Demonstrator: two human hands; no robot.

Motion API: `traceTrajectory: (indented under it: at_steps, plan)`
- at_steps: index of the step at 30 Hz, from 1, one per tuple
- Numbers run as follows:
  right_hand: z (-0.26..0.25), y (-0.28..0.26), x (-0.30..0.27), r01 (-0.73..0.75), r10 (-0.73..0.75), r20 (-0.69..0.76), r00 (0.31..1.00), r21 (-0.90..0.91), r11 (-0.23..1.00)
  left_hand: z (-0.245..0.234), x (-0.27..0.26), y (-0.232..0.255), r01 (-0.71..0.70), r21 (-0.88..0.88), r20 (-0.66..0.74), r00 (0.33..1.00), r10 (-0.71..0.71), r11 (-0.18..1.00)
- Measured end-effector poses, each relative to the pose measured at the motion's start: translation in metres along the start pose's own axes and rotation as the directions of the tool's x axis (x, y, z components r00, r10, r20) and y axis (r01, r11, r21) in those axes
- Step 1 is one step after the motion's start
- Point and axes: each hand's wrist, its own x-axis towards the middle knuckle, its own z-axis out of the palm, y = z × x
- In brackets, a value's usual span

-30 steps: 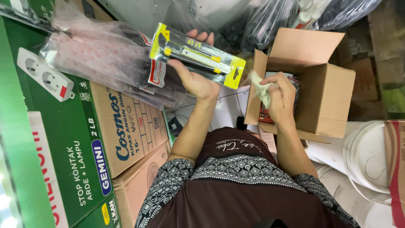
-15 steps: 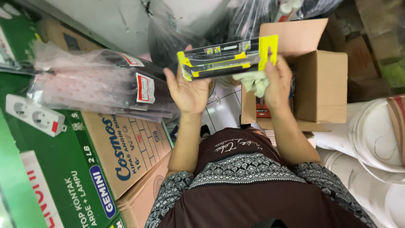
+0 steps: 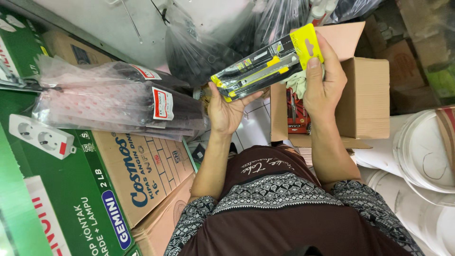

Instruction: The person wipes packaged and unpackaged tools, such as cutters, with a cloth while sitting in a storage area.

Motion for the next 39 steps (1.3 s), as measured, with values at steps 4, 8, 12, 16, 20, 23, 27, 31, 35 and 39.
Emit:
traceTrajectory:
  at_steps: [4, 8, 12, 16, 20, 23, 27, 31, 35, 39]
  plan:
    - [-0.002, 0.010, -0.002, 0.009, -0.010, -0.047, 0.999, -0.032, 0.999, -0.005, -0.003, -0.001, 0.027, 0.056, 0.014, 1.000, -0.028, 0.998]
    - [-0.019, 0.028, 0.007, 0.040, -0.057, -0.134, 0.989, -0.123, 0.992, -0.014, -0.006, -0.006, -0.002, 0.226, -0.087, 0.996, 0.022, 0.974]
    - [-0.024, 0.043, 0.012, 0.064, 0.001, -0.178, 0.984, 0.358, 0.931, -0.007, -0.005, -0.016, -0.132, 0.470, -0.056, 0.982, 0.179, 0.873]
    - [-0.031, 0.045, 0.012, 0.035, 0.042, -0.175, 0.984, 0.415, 0.909, 0.005, -0.008, -0.011, -0.133, 0.567, 0.008, 0.988, 0.156, 0.813]
    - [-0.035, 0.046, 0.013, 0.038, 0.042, -0.164, 0.986, 0.460, 0.887, 0.006, -0.010, 0.000, -0.084, 0.609, 0.073, 0.996, 0.050, 0.789]
    - [-0.036, 0.047, 0.012, 0.051, 0.029, -0.172, 0.985, 0.442, 0.895, 0.003, -0.008, 0.000, -0.099, 0.630, 0.085, 0.995, 0.058, 0.770]
    - [-0.034, 0.045, 0.011, 0.090, -0.007, -0.198, 0.980, 0.409, 0.908, 0.007, -0.007, 0.001, -0.075, 0.617, 0.059, 0.997, 0.049, 0.783]
    - [-0.032, 0.043, 0.003, 0.056, 0.010, -0.151, 0.988, 0.425, 0.904, 0.011, -0.002, 0.007, -0.079, 0.675, 0.014, 0.995, 0.094, 0.734]
    - [-0.040, 0.053, -0.004, -0.156, 0.197, -0.007, 0.980, 0.588, 0.794, 0.007, -0.001, 0.011, -0.084, 0.642, 0.001, 0.994, 0.108, 0.762]
    - [-0.043, 0.057, -0.016, -0.078, 0.043, 0.082, 0.996, 0.498, 0.864, 0.011, 0.016, 0.002, -0.162, 0.363, -0.144, 0.963, 0.227, 0.917]
